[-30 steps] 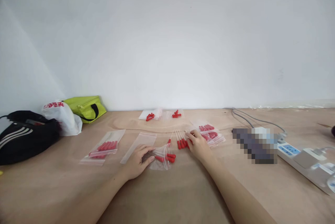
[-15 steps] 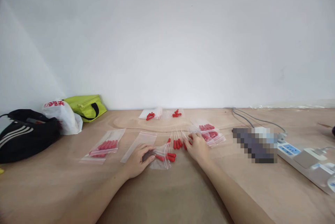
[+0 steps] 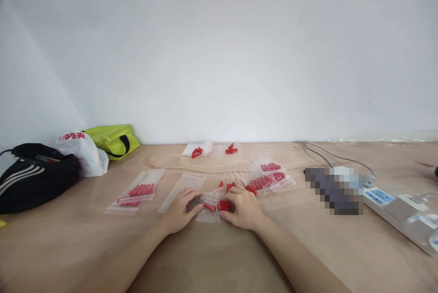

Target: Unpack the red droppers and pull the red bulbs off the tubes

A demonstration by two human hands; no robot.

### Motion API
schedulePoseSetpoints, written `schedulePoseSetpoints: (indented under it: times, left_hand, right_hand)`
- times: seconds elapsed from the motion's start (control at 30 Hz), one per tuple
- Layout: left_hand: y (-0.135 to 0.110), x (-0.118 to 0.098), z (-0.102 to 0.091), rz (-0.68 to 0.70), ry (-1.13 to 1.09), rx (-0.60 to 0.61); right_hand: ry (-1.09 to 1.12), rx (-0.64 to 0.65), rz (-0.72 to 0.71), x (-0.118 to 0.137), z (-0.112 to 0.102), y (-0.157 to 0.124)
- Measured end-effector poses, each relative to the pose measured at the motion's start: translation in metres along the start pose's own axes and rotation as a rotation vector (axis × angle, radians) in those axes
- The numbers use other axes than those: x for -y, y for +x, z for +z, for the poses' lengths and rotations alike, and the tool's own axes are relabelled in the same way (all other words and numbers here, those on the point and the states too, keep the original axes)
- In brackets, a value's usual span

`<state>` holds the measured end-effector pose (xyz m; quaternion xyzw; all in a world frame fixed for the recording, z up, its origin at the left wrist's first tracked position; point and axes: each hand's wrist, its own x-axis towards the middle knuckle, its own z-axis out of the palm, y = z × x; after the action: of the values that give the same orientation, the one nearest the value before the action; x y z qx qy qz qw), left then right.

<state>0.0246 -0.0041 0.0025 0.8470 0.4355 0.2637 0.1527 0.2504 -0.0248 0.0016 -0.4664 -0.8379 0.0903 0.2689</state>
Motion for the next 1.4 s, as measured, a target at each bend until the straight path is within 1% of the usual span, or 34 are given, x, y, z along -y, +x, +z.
schedulePoseSetpoints:
  times: [0.1, 0.2, 0.33, 0.47, 0.53, 0.63, 0.73, 0.87, 0.93, 1.03, 1.17, 1.27, 1.4]
  left_hand:
    - [0.000, 0.001, 0.000, 0.007, -0.007, -0.003]
    - [-0.001, 0.000, 0.001, 0.009, -0.026, -0.003]
    - [-0.001, 0.000, 0.001, -0.001, -0.051, -0.003]
    - [-0.001, 0.000, 0.001, -0.004, -0.064, -0.008]
    - [-0.001, 0.000, 0.001, 0.000, -0.059, -0.006]
    - [-0.001, 0.000, 0.001, 0.003, -0.055, -0.007]
    - [-0.002, 0.001, 0.000, -0.004, -0.061, 0.001]
    - [-0.002, 0.001, -0.001, -0.010, -0.065, 0.013]
    - [-0.002, 0.000, -0.002, -0.012, -0.070, 0.018]
    - [-0.002, 0.000, -0.002, -0.013, -0.077, 0.020]
    - [-0.001, 0.000, -0.001, -0.010, -0.085, 0.022]
    - [-0.001, 0.001, -0.001, -0.011, -0.086, 0.023]
    - [-0.002, 0.002, 0.000, -0.023, -0.081, 0.021]
  right_hand:
    - [0.008, 0.038, 0.071, 0.003, 0.004, 0.003]
    - [0.079, 0.004, 0.096, 0.005, 0.007, 0.007]
    - [0.174, -0.030, 0.070, 0.009, 0.011, 0.010]
    - [0.267, -0.027, -0.011, 0.012, 0.015, 0.009]
    - [0.244, -0.030, -0.022, 0.014, 0.019, 0.009]
    - [0.189, -0.069, 0.004, 0.016, 0.025, 0.009]
    - [0.222, -0.123, 0.013, 0.015, 0.023, 0.007]
    - [0.276, -0.165, 0.071, 0.009, 0.015, 0.000]
    - [0.274, -0.142, 0.075, 0.006, 0.012, -0.003]
    - [0.260, -0.073, 0.056, 0.005, 0.014, -0.004]
    - [0.182, -0.018, 0.066, 0.005, 0.015, -0.002]
    - [0.152, 0.000, 0.075, 0.004, 0.009, -0.003]
    - [0.204, 0.004, 0.087, 0.001, -0.002, -0.007]
